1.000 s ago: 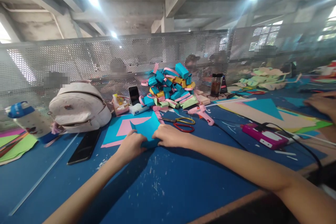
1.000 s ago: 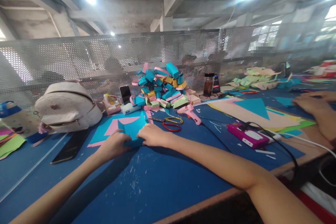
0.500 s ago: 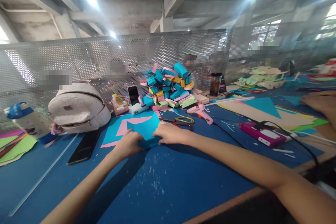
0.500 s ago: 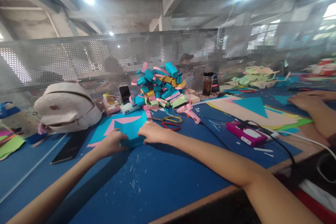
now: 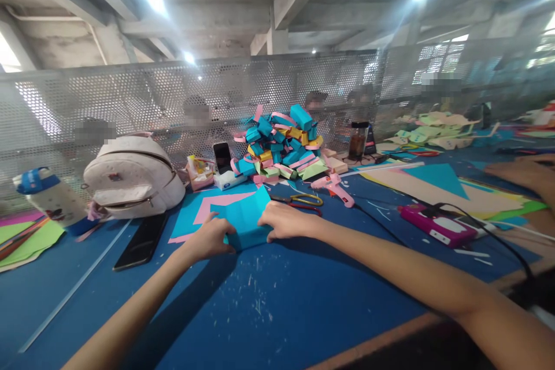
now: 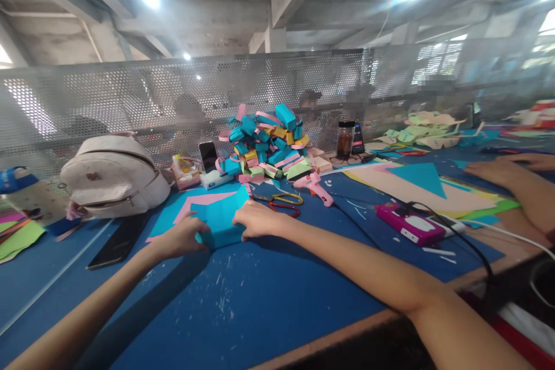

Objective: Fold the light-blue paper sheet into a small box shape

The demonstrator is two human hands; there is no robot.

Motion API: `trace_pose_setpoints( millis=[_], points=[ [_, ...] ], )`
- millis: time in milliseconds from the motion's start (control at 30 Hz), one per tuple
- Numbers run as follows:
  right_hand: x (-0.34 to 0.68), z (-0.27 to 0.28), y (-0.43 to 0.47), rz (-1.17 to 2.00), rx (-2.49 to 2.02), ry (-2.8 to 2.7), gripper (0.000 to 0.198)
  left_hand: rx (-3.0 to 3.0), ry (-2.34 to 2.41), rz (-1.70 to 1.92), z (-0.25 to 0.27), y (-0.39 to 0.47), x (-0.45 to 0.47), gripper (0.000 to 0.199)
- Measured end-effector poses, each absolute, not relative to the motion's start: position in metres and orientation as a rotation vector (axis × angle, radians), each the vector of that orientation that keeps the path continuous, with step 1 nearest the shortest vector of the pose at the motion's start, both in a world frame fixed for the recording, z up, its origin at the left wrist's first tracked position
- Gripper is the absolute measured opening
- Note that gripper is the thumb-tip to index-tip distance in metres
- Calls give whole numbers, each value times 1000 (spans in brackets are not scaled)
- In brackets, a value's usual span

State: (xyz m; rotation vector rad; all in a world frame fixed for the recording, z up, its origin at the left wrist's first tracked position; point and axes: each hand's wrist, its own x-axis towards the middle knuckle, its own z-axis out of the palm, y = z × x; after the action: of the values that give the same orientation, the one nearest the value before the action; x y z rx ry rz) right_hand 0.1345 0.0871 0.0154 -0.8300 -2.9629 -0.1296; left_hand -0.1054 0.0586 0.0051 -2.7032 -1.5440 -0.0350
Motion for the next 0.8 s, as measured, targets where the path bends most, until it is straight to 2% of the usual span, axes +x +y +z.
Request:
trace_pose_setpoints(
  millis=[167,433,800],
  points=[
    [130,15,75,-165,-866,-2962,10,-2655,-1553,-76,2,49,-92,19],
    [115,6,66,-151,-929,-2916,17,-2614,-1607,-50,-8,46,-72,24],
    [130,12,84,-79,-1007,-2939,25,-2637,-1696,173,12,52,-92,28]
  ],
)
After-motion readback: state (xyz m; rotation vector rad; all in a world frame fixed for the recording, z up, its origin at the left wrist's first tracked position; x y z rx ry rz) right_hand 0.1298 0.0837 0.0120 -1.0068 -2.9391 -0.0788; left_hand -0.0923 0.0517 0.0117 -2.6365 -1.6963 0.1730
